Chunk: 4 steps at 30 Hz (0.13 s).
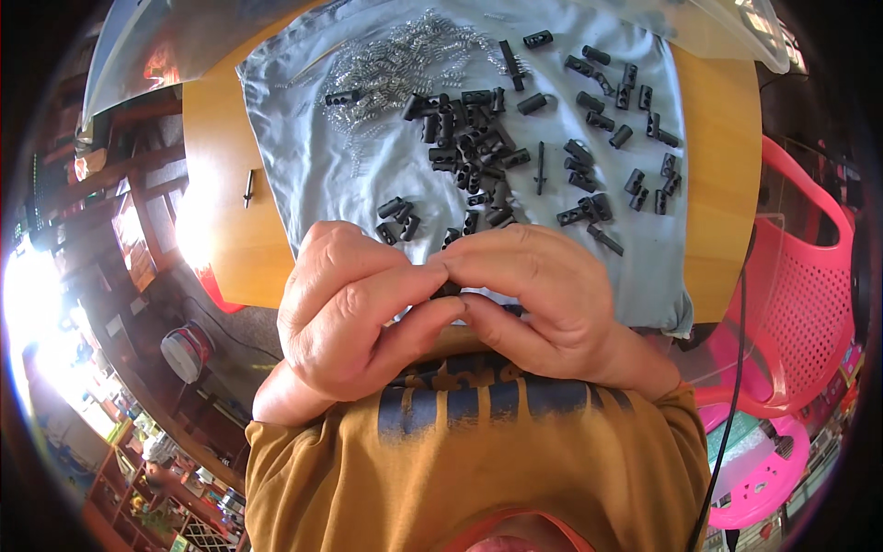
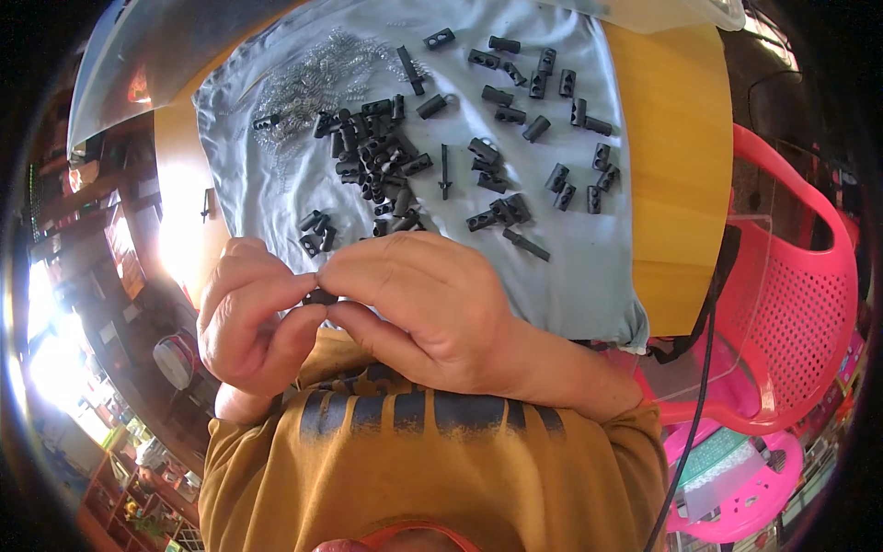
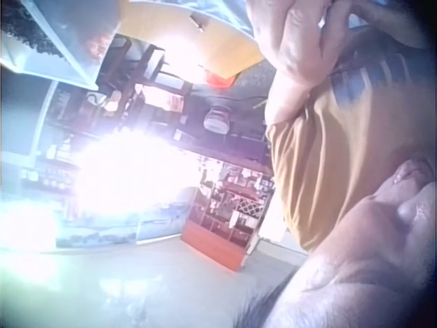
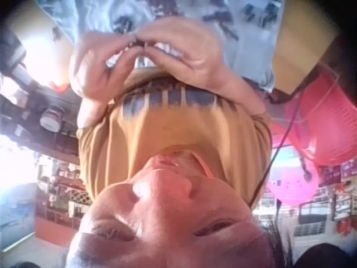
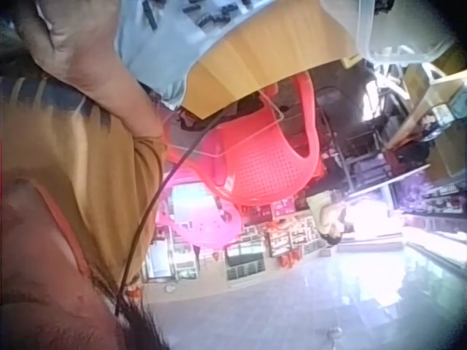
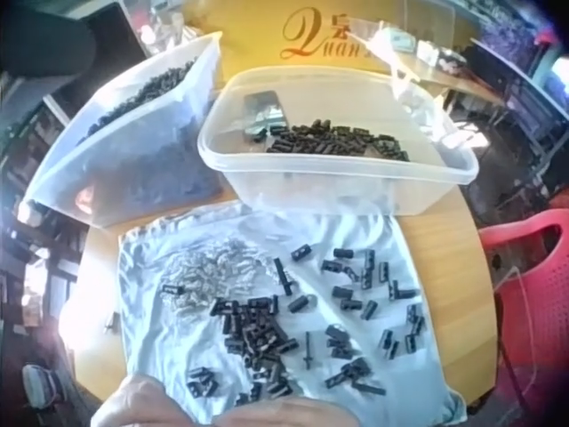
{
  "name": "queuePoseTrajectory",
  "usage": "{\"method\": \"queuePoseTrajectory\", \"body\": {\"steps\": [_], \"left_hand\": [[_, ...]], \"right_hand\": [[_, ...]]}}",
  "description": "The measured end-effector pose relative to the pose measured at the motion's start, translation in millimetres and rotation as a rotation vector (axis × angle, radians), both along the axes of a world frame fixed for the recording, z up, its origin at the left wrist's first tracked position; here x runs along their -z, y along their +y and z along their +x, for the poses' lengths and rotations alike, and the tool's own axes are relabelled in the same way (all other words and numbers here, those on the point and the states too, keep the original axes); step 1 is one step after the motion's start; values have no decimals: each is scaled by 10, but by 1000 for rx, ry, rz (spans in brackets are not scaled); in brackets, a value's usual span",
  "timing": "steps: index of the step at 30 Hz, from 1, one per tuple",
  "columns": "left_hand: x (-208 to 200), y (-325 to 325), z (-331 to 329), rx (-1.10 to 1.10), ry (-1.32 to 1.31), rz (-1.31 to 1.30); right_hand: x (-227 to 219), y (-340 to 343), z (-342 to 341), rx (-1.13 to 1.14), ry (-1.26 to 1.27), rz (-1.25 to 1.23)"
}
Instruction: The person assembles cord locks by hand, inserting a spring into a plastic housing and then pressing a plunger into the housing. They repeat this process for several cord locks, picking up components from the table and placing the finished items back down.
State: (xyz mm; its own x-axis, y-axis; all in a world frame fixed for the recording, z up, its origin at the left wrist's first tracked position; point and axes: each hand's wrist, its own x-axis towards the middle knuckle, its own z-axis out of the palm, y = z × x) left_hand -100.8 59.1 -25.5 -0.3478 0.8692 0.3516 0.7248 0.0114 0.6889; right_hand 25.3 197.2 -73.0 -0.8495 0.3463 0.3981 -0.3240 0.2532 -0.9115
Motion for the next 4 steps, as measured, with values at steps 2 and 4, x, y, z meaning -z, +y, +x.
{"method": "queuePoseTrajectory", "body": {"steps": [2, 4], "left_hand": [[0, 5, -2, 15, 18, -5], [45, -13, -37, 54, -52, 57]], "right_hand": [[-3, -2, 15, 4, 1, -10], [-32, -1, 24, 11, 1, -33]]}}
